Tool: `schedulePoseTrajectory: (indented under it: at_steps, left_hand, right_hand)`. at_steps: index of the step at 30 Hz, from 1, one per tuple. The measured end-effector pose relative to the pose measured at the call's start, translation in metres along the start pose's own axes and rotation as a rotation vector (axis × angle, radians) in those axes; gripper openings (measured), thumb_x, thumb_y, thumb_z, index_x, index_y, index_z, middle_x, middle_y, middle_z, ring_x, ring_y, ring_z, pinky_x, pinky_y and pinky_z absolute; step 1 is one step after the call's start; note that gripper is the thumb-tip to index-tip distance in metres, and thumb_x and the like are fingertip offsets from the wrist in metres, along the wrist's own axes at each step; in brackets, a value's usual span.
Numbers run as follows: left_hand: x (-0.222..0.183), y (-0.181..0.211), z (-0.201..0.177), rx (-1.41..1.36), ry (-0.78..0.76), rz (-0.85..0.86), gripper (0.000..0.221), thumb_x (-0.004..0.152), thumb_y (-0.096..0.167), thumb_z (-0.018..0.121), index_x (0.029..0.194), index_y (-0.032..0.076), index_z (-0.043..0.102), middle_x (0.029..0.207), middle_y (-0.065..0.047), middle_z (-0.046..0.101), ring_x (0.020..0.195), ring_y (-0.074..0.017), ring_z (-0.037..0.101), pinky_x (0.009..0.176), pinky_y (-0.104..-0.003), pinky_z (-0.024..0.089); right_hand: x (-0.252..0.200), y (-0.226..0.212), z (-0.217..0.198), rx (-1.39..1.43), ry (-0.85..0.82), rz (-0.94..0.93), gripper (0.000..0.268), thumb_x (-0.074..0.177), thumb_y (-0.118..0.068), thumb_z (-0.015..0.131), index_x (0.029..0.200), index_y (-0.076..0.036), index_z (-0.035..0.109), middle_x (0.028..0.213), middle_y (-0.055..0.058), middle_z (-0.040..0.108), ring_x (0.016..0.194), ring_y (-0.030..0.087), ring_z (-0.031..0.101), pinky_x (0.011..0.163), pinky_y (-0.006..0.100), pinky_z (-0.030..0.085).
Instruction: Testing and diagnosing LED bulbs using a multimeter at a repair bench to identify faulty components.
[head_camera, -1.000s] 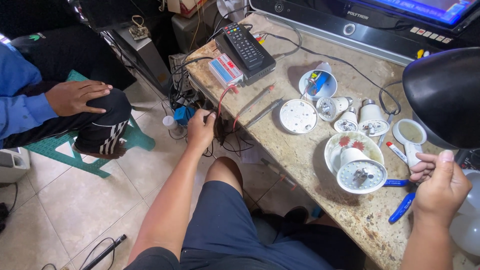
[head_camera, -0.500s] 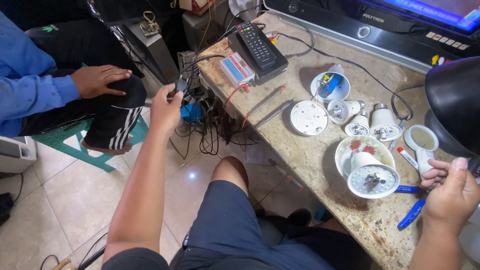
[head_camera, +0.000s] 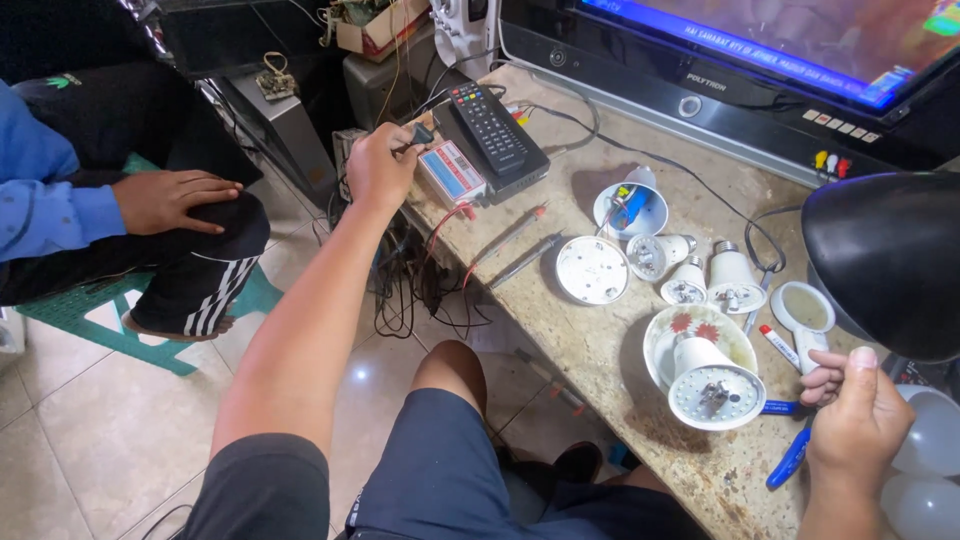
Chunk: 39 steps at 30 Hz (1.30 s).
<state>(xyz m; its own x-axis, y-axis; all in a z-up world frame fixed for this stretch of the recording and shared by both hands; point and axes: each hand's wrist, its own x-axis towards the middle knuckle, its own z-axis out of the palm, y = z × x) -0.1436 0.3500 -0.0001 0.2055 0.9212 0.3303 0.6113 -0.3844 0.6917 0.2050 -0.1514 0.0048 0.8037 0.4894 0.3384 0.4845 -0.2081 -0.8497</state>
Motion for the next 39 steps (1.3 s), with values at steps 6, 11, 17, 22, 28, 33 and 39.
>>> schedulePoseTrajectory:
  at_steps: [6,11,17,22,28,33,39]
  left_hand:
    - [-0.011,0.003,-0.006,-0.084,0.019,0.054,0.022,0.095,0.02,0.077,0.114,0.009,0.074,0.11,-0.007,0.065,0.104,-0.0247,0.069,0.089,-0.04,0.057]
    - [-0.012,-0.005,-0.004,-0.08,0.013,0.098,0.019,0.095,0.013,0.073,0.114,0.009,0.075,0.108,-0.008,0.066,0.097,-0.0236,0.067,0.082,-0.036,0.054]
    - [-0.027,0.007,-0.009,0.007,0.16,0.202,0.02,0.104,0.026,0.069,0.111,0.008,0.074,0.108,-0.012,0.056,0.097,-0.0292,0.061,0.082,-0.04,0.049]
    - [-0.093,0.09,-0.028,-0.094,0.333,0.54,0.019,0.104,0.012,0.068,0.113,-0.003,0.062,0.109,-0.019,0.054,0.102,-0.0338,0.055,0.092,-0.044,0.044]
    - [-0.201,0.146,0.004,-0.332,0.164,0.595,0.029,0.098,0.009,0.068,0.121,-0.005,0.057,0.117,-0.022,0.05,0.106,-0.0362,0.058,0.097,-0.047,0.051]
    - [-0.261,0.17,0.036,-0.355,0.128,0.617,0.04,0.1,0.026,0.064,0.125,-0.004,0.056,0.123,-0.019,0.051,0.113,-0.034,0.055,0.102,-0.046,0.049]
    - [-0.271,0.181,0.052,-0.39,0.055,0.652,0.04,0.099,0.026,0.064,0.128,-0.001,0.054,0.125,-0.018,0.053,0.112,-0.0357,0.056,0.102,-0.05,0.046]
  right_hand:
    - [-0.002,-0.016,-0.001,-0.008,0.003,0.015,0.051,0.135,-0.024,0.036,0.115,0.011,0.067,0.088,0.017,0.062,0.072,0.02,0.055,0.067,0.027,0.044]
    - [-0.002,-0.017,-0.003,0.001,0.003,0.007,0.05,0.134,-0.024,0.037,0.116,0.011,0.067,0.087,0.017,0.062,0.072,0.02,0.056,0.068,0.027,0.045]
    - [-0.004,-0.015,-0.003,0.051,-0.001,0.01,0.047,0.132,-0.021,0.037,0.113,0.011,0.066,0.088,0.018,0.061,0.073,0.02,0.056,0.067,0.027,0.044]
    - [0.0,-0.026,-0.002,0.051,0.017,0.024,0.039,0.124,-0.012,0.039,0.111,0.01,0.07,0.084,0.015,0.062,0.071,0.017,0.056,0.066,0.025,0.044]
    - [-0.004,-0.044,-0.011,-0.171,0.087,-0.211,0.012,0.119,-0.01,0.057,0.114,0.001,0.054,0.077,0.011,0.057,0.07,0.019,0.057,0.071,0.034,0.044]
    - [0.016,-0.068,-0.032,0.195,0.527,-0.2,0.014,0.109,-0.013,0.052,0.109,-0.004,0.042,0.113,0.019,0.061,0.063,0.021,0.056,0.053,0.028,0.042]
    - [-0.027,-0.114,-0.022,-0.243,0.048,-0.539,0.032,0.116,-0.011,0.051,0.128,0.015,0.037,0.129,0.029,0.042,0.092,0.036,0.053,0.076,0.04,0.04]
